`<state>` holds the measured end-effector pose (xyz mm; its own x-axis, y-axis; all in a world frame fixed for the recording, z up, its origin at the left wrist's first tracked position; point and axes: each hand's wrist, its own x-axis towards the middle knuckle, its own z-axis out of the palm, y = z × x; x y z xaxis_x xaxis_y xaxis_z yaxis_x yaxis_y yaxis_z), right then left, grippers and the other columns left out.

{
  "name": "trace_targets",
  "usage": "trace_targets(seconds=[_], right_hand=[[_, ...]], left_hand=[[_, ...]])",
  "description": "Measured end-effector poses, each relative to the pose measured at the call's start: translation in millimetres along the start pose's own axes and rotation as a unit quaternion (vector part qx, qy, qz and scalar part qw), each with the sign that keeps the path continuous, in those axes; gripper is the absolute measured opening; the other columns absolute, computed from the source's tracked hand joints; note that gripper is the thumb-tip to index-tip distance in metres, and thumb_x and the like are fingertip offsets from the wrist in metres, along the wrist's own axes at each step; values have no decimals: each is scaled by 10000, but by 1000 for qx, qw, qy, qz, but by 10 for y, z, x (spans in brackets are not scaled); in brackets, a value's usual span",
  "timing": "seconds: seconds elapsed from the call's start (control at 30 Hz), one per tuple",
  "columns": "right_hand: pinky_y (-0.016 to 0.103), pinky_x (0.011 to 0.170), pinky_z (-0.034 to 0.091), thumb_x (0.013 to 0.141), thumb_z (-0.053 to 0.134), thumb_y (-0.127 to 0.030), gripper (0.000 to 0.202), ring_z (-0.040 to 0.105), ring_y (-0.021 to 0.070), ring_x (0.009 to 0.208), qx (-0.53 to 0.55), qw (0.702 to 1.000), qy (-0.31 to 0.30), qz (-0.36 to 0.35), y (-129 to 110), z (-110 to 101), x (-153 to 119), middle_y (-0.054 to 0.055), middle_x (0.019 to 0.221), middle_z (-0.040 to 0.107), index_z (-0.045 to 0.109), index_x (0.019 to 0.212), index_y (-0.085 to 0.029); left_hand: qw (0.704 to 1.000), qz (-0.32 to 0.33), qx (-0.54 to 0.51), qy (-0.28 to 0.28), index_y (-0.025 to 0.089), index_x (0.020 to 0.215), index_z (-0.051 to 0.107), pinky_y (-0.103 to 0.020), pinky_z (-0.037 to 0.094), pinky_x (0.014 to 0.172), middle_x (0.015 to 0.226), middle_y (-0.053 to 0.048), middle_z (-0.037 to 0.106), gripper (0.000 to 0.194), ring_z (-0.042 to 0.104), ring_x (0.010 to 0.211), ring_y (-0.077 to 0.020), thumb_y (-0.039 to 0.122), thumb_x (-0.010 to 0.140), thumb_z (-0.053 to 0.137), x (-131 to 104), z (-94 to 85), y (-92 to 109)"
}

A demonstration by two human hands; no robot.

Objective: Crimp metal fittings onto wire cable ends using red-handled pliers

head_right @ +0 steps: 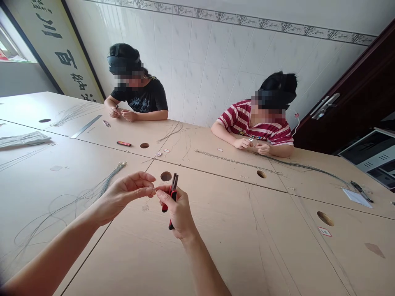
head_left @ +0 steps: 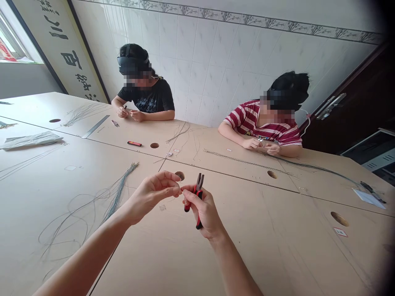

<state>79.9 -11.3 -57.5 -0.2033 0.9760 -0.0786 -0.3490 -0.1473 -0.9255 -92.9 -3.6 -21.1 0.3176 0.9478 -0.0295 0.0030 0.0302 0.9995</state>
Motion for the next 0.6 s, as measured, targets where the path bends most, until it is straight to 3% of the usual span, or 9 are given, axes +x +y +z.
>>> trace_targets(seconds=[0.27, 0.6], right_hand=[[295, 654, 371, 755, 724, -374, 192, 453, 131, 666, -7, 1000, 4, -5, -48, -52, -42, -14, 672, 517, 658, 731, -195], [290, 649, 372, 756, 737, -420, 231, 450, 132, 655, -47, 997, 63, -21, -143, -181, -45, -23, 634, 491, 657, 750, -203]], left_hand=[[1000, 5, 5, -11, 224, 1049, 621, -340, 464, 830, 862, -33, 659, 235, 616, 843, -179, 338, 849, 667, -12, 4, -31], [997, -49, 58, -27, 260, 971, 680, -314, 409, 778, 772, -6, 633, 217, 568, 839, -189, 435, 855, 627, -55, 25, -71]])
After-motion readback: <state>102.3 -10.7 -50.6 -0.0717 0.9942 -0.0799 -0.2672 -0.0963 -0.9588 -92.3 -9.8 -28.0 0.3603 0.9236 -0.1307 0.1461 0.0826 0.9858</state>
